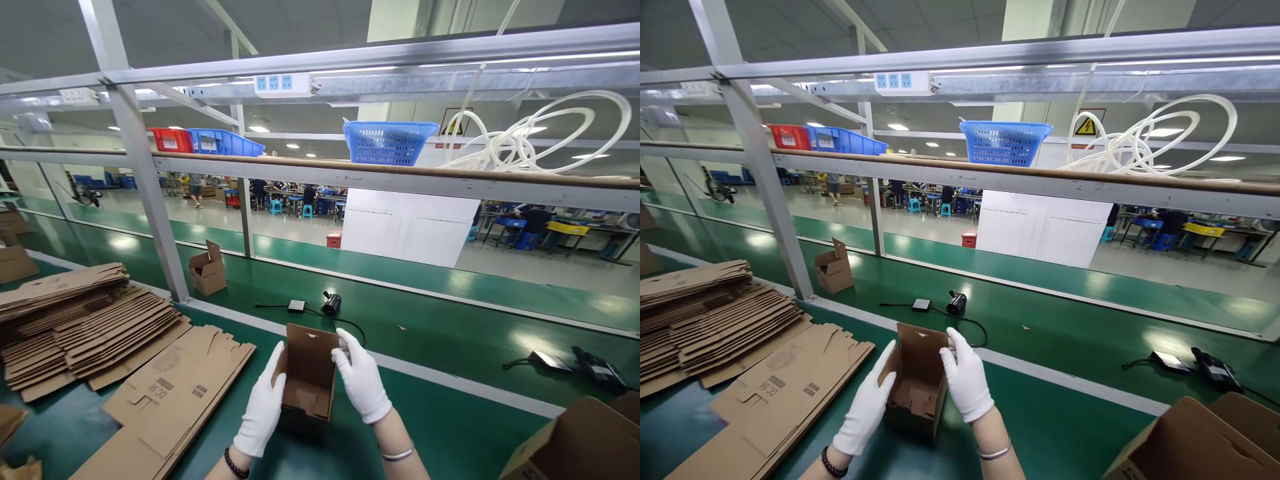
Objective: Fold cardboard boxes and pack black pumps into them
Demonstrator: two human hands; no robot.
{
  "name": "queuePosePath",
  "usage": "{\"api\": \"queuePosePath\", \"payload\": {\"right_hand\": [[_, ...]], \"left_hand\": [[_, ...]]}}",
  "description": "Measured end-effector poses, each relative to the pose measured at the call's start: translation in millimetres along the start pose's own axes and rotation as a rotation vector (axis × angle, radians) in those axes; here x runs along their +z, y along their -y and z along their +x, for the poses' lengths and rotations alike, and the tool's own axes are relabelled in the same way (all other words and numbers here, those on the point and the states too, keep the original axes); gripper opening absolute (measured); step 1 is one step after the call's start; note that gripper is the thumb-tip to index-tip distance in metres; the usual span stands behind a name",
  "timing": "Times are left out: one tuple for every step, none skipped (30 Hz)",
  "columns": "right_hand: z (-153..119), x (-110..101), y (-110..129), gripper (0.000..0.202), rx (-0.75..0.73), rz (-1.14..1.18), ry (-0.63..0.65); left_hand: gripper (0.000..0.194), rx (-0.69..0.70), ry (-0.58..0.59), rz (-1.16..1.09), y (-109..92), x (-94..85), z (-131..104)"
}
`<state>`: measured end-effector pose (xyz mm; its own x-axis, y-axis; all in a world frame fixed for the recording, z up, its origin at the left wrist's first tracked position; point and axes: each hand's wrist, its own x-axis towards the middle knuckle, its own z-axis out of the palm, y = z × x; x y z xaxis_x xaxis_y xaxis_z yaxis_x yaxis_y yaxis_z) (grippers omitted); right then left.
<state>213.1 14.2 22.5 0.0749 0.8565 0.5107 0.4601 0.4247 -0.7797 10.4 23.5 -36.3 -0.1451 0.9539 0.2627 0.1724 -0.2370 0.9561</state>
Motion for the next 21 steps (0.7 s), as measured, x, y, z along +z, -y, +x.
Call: {"api": "queuePosePath", "payload": {"right_hand": [[-0.3, 2.7, -3.0, 0.043, 0.005, 0.011, -0.006], [-0.2, 4.7, -6.0, 0.047, 0.004, 0.011, -0.014], [0.2, 6.3, -8.8, 0.049, 0.0, 0.003, -0.021], [0.9, 7.4, -11.0, 0.049, 0.0, -0.007, -0.028], [1.8, 7.9, -12.6, 0.048, 0.002, -0.018, -0.036], [2.9, 7.9, -13.4, 0.047, 0.007, -0.03, -0.041], [4.2, 7.2, -13.7, 0.045, 0.016, -0.044, -0.041], [5.7, 5.7, -13.7, 0.044, 0.03, -0.061, -0.038], [7.4, 3.2, -13.8, 0.044, 0.047, -0.078, -0.033], [9.3, -0.3, -14.3, 0.044, 0.067, -0.094, -0.026], [11.3, -5.0, -15.7, 0.045, 0.088, -0.113, -0.021], [13.4, -11.0, -18.1, 0.046, 0.115, -0.142, -0.019], [15.8, -18.2, -21.8, 0.047, 0.156, -0.195, -0.017], [18.5, -26.7, -27.2, 0.047, 0.211, -0.269, -0.013], [21.8, -36.3, -34.5, 0.048, 0.279, -0.354, -0.009], [25.7, -46.9, -43.8, 0.048, 0.351, -0.439, -0.008], [30.5, -58.3, -55.2, 0.048, 0.425, -0.516, -0.01], [35.8, -70.3, -68.4, 0.048, 0.498, -0.579, -0.017], [41.4, -82.7, -83.1, 0.049, 0.569, -0.626, -0.031], [46.6, -95.3, -98.6, 0.05, 0.651, -0.672, -0.049], [50.9, -108.0, -114.3, 0.05, 0.74, -0.721, -0.069]], "left_hand": [[0.052, -0.01, -0.009, -0.005, 1.9, -1.9, 2.8], [0.053, -0.017, -0.016, 0.004, 2.2, -5.2, 5.2], [0.055, -0.015, -0.043, 0.035, 0.4, -9.4, 6.7], [0.059, 0.008, -0.095, 0.09, -3.2, -13.7, 6.7], [0.064, 0.06, -0.162, 0.165, -8.4, -17.3, 4.8], [0.069, 0.155, -0.248, 0.243, -14.5, -19.4, 0.7], [0.073, 0.293, -0.332, 0.308, -20.4, -19.6, -5.2], [0.077, 0.457, -0.384, 0.342, -25.4, -17.3, -12.8], [0.077, 0.625, -0.366, 0.352, -28.6, -12.4, -21.4], [0.075, 0.783, -0.275, 0.353, -29.2, -4.9, -30.7], [0.07, 0.925, -0.125, 0.363, -27.1, 5.2, -40.1], [0.061, 1.059, 0.069, 0.385, -22.0, 17.5, -49.3], [0.049, 1.169, 0.268, 0.421, -14.4, 31.4, -58.0], [0.037, 1.272, 0.433, 0.47, -4.8, 45.7, -65.5], [0.028, 1.371, 0.543, 0.506, 5.9, 59.5, -71.7], [0.022, 1.42, 0.584, 0.54, 16.9, 71.6, -76.1], [0.021, 1.462, 0.615, 0.566, 27.3, 81.1, -78.8], [0.02, 1.478, 0.628, 0.579, 36.4, 87.6, -79.9], [0.02, 1.475, 0.643, 0.584, 44.0, 91.2, -79.7], [0.02, 1.457, 0.664, 0.581, 50.1, 92.4, -78.7], [0.02, 1.423, 0.682, 0.572, 55.0, 91.8, -77.4]]}}
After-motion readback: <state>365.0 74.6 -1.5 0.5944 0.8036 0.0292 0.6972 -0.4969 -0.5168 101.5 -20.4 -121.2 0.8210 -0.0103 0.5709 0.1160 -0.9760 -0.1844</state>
